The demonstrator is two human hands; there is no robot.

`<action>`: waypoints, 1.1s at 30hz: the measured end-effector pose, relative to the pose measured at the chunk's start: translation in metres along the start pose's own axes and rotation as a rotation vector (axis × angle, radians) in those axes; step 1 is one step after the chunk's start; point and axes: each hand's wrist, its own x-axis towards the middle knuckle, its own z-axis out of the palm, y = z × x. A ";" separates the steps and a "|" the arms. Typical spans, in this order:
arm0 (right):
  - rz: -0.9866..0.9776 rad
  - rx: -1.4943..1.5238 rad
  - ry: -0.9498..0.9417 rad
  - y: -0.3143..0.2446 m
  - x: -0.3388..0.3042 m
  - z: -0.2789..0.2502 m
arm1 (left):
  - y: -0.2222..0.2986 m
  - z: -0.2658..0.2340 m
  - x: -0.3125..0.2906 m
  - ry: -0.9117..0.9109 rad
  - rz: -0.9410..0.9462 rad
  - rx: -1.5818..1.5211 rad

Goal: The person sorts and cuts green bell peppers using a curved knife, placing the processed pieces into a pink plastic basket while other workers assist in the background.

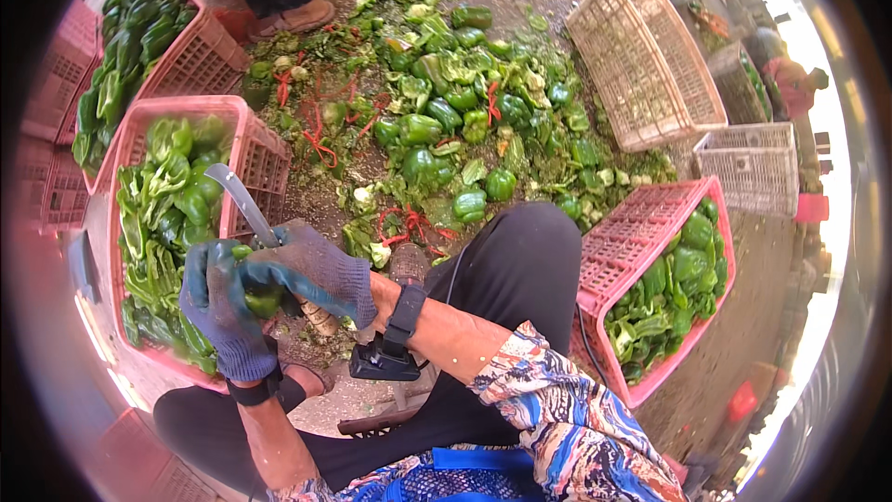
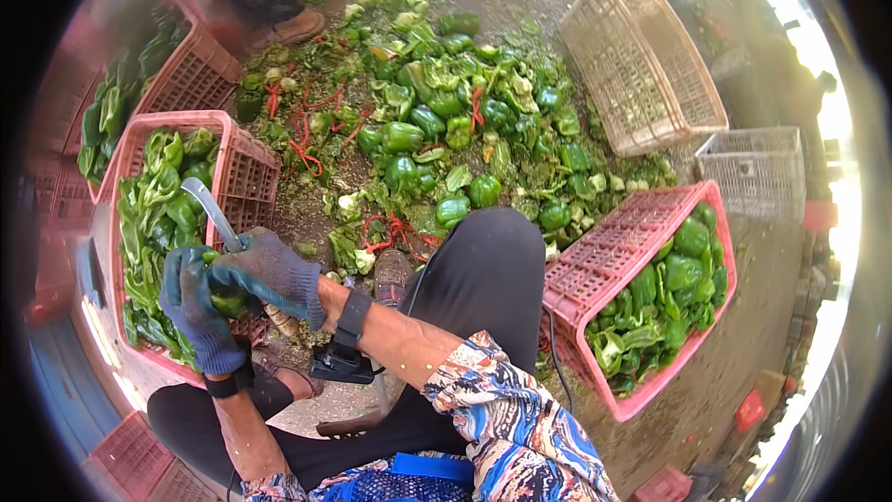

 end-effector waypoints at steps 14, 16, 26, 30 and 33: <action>-0.382 -0.777 0.346 -0.016 -0.004 -0.027 | -0.007 0.033 0.015 -0.094 -0.033 -0.065; -0.219 -0.628 0.304 -0.011 -0.004 -0.036 | -0.004 0.041 0.013 -0.190 -0.058 -0.022; -0.011 -0.235 0.260 0.005 -0.012 -0.056 | -0.004 0.058 0.031 -0.303 0.171 0.367; -0.187 -0.452 0.180 0.001 -0.033 -0.062 | 0.019 0.063 0.025 -0.082 0.678 0.690; -0.167 -0.473 0.246 -0.002 -0.031 -0.061 | 0.031 0.059 0.023 -0.228 0.194 0.180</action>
